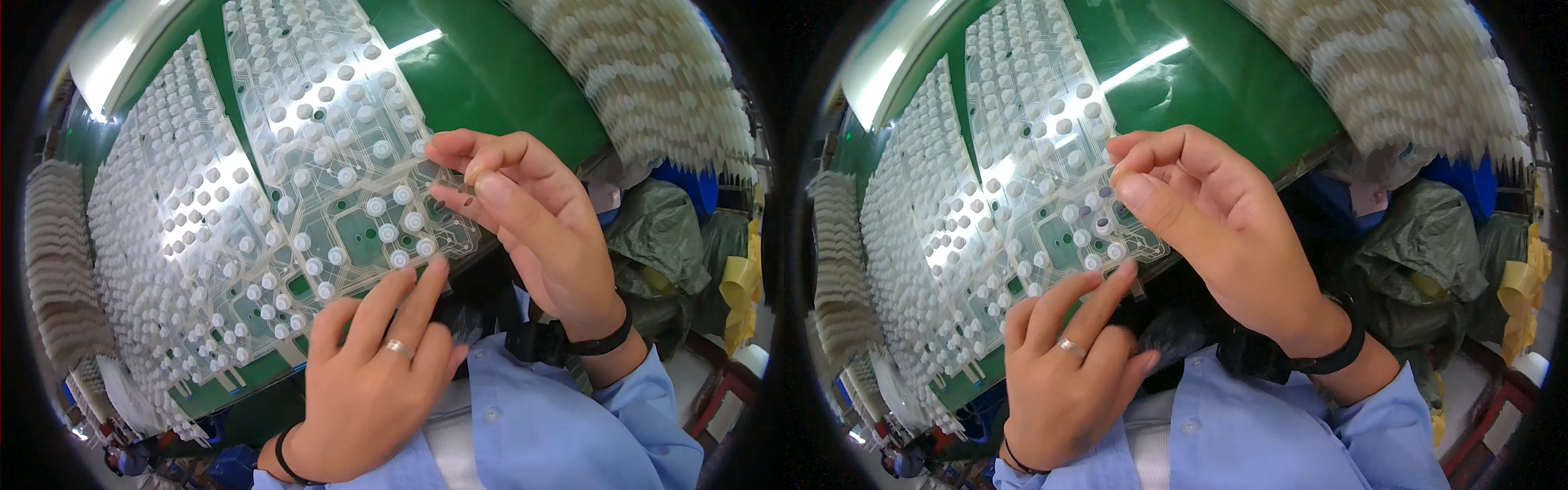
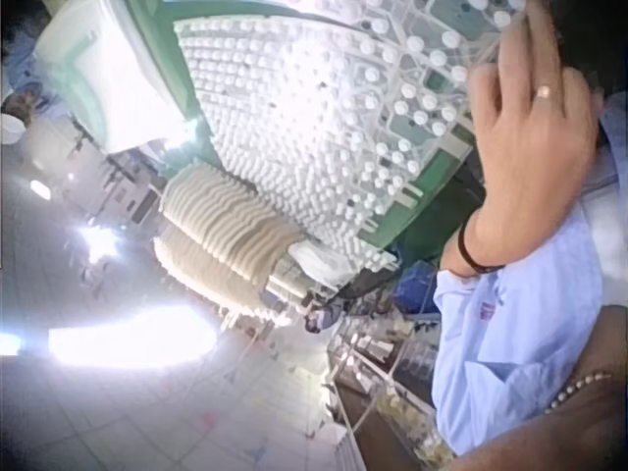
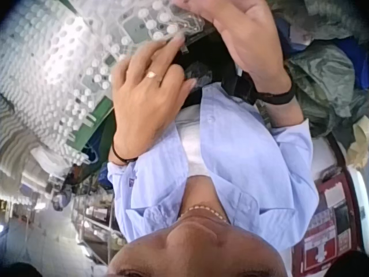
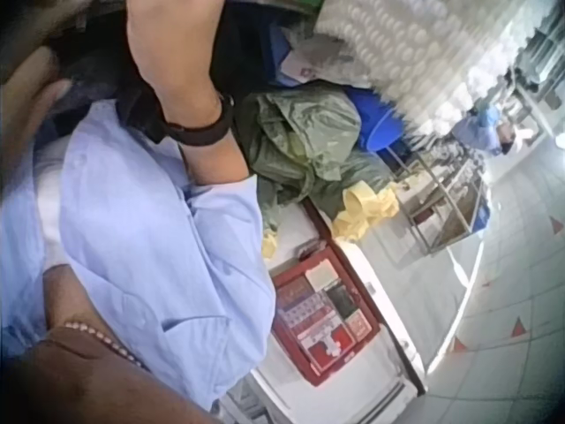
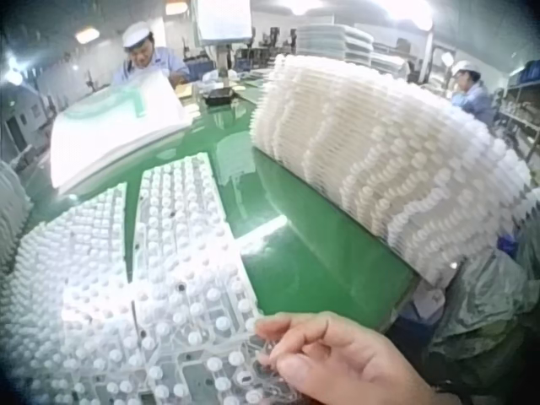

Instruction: Checking and arranging electronic membrane switches on a production table.

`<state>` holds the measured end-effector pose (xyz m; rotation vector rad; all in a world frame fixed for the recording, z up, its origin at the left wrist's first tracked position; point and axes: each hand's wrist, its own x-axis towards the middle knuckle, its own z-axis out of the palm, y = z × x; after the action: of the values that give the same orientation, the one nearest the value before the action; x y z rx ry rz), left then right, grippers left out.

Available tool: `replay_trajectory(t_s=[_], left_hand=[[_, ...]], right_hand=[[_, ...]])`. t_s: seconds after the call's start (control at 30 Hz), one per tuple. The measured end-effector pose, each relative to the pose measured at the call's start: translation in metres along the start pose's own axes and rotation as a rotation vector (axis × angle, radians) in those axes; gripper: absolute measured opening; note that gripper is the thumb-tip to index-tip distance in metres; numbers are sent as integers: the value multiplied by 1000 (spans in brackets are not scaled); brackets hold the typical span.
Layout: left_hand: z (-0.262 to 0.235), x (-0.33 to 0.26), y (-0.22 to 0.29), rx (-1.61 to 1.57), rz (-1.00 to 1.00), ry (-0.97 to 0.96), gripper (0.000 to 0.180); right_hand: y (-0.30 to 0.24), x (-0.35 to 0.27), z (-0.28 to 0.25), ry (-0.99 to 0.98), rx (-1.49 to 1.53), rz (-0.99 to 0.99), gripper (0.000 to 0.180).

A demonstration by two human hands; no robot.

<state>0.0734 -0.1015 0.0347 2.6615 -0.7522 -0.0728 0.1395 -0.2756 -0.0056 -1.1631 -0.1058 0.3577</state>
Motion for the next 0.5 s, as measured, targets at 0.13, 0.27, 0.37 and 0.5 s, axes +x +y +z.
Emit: replay_trajectory(t_s=[0.13, 0.27, 0.37, 0.5], left_hand=[[-14, -11, 0, -151, -53, -12, 22], [-7, -14, -9, -251, -16, 52, 21], [4, -7, -12, -232, 50, 105, 21], [20, -3, -21, -218, 81, 111, 20]], right_hand=[[1, -2, -1, 12, 16, -45, 13], [-13, -14, -10, 37, -157, -32, 10], [-22, -21, -10, 129, -386, -50, 7], [-24, -21, -13, 112, -491, 32, 8]])
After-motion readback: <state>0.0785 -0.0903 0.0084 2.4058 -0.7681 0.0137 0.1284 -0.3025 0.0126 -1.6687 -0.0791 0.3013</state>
